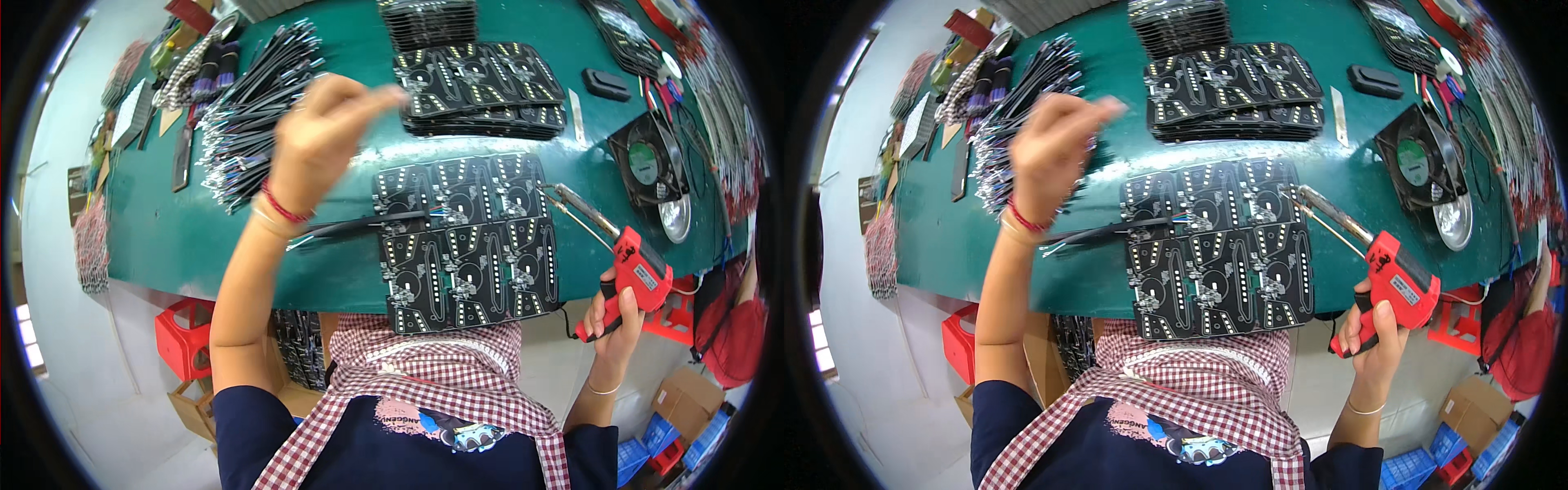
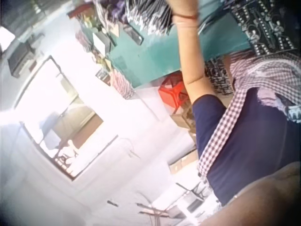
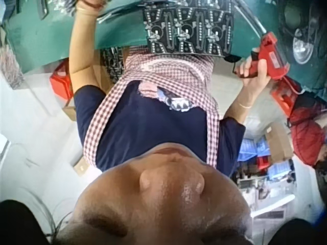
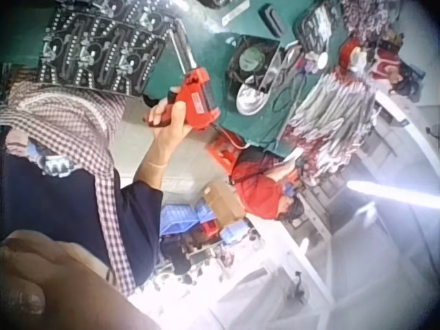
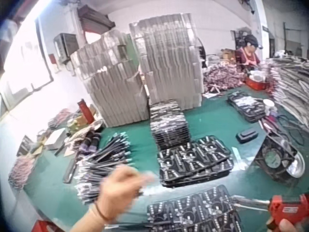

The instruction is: The person solders wires to circuit boards using a soldering iron, places completed circuit boards into a box, and solders wires onto new circuit boards.

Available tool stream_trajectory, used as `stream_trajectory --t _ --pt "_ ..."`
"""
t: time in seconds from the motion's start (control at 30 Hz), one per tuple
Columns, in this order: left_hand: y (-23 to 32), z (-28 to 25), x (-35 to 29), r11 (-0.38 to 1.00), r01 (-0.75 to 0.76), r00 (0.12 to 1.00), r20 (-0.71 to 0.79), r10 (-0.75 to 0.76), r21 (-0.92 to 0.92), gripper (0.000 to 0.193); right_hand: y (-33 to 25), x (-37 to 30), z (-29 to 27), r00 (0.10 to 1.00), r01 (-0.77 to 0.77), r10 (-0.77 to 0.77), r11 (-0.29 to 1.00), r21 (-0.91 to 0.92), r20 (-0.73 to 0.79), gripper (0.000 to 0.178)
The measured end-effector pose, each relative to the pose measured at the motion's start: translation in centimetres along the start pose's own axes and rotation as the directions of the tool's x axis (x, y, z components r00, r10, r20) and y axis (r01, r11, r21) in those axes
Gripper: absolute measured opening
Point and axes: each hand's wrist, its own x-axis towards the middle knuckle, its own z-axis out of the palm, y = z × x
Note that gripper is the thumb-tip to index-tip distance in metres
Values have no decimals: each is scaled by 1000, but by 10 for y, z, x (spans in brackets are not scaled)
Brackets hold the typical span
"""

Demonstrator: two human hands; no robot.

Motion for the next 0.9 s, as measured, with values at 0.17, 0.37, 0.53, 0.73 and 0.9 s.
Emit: stream_trajectory --t 0.17,0.37,0.53,0.73,0.9 --pt "81 76 -17 964 42 939 340 52 -264 35 2 -1 -2 1000 -26 26 999 -22 -17 41" --pt "84 105 -26 914 200 907 421 -35 -354 25 10 -3 -5 996 -87 87 996 -18 -4 42" --pt "89 106 -32 935 198 903 426 -57 -295 33 17 -1 0 995 -102 102 993 -65 7 39" --pt "90 105 -31 941 164 912 409 -30 -295 36 22 0 3 990 -131 138 982 -137 41 35" --pt "91 102 -31 947 149 901 434 -11 -285 37 26 -1 2 992 -124 128 976 -177 11 31"
